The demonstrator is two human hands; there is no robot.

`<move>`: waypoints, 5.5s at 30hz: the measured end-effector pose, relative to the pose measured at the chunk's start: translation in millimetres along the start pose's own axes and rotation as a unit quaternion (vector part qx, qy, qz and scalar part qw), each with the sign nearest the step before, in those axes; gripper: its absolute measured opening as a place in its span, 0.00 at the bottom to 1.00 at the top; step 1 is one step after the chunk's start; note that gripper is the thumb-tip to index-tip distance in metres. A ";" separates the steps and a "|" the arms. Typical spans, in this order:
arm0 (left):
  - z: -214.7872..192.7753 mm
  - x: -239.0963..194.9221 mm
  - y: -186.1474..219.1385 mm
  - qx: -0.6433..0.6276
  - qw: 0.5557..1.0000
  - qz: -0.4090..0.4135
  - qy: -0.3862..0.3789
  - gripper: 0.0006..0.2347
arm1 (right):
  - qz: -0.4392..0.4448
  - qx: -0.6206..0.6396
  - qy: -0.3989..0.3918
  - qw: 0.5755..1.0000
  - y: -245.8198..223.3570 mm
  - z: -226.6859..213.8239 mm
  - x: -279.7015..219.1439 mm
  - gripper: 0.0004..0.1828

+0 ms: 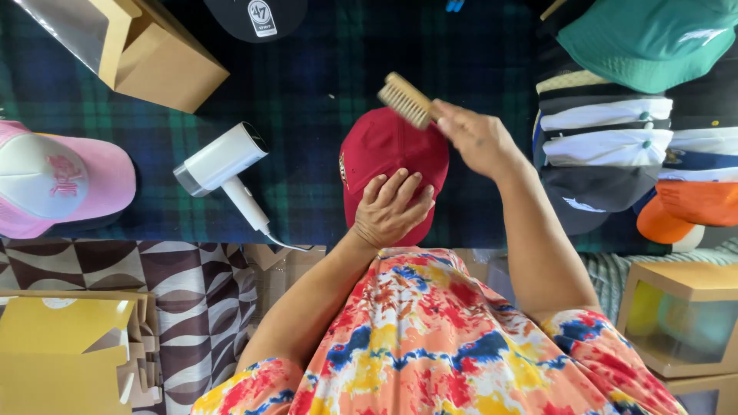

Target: The person removes a red baseball cap from a box and places it on a table. They use a wooden brush to clean the exterior and interior surfaces of the cap, focusing on the fabric and brim.

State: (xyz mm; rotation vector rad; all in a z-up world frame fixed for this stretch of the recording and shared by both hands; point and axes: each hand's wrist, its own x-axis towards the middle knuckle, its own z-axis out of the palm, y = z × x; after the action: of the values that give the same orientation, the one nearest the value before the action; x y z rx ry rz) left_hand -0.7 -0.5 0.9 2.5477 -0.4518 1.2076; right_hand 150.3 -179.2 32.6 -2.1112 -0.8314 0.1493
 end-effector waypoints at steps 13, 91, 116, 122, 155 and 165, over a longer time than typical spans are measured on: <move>-1.9 6.0 -6.9 0.000 1.000 0.008 0.023 0.06 | -0.026 -0.281 0.072 0.957 -102.0 -12.1 -31.2 0.10; -20.3 -159.7 -20.0 -0.457 0.528 -0.697 -0.164 0.12 | 0.023 -0.101 0.198 0.975 -82.8 26.9 -103.7 0.19; -6.2 -182.4 -22.3 -0.504 0.483 -0.703 -0.133 0.09 | 0.316 0.271 0.050 0.908 23.4 5.3 -62.9 0.17; -20.0 -159.9 -19.8 -0.481 0.481 -0.715 -0.159 0.10 | 0.367 0.114 0.207 0.899 -70.8 68.1 -136.2 0.23; -32.6 120.3 -107.6 -0.154 0.797 -0.207 -0.546 0.22 | -0.182 -0.169 0.202 0.947 -64.1 81.6 -58.0 0.08; 42.0 96.3 -188.0 -0.065 0.705 -0.304 -0.637 0.19 | -0.166 -0.162 0.182 0.955 -60.4 80.8 -58.1 0.06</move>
State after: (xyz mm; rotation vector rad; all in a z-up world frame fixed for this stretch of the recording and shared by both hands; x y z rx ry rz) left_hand 160.7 139.3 28.2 2.6141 0.1137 -0.9041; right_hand 44.0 -134.8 15.7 -2.1619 -1.0178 -0.5744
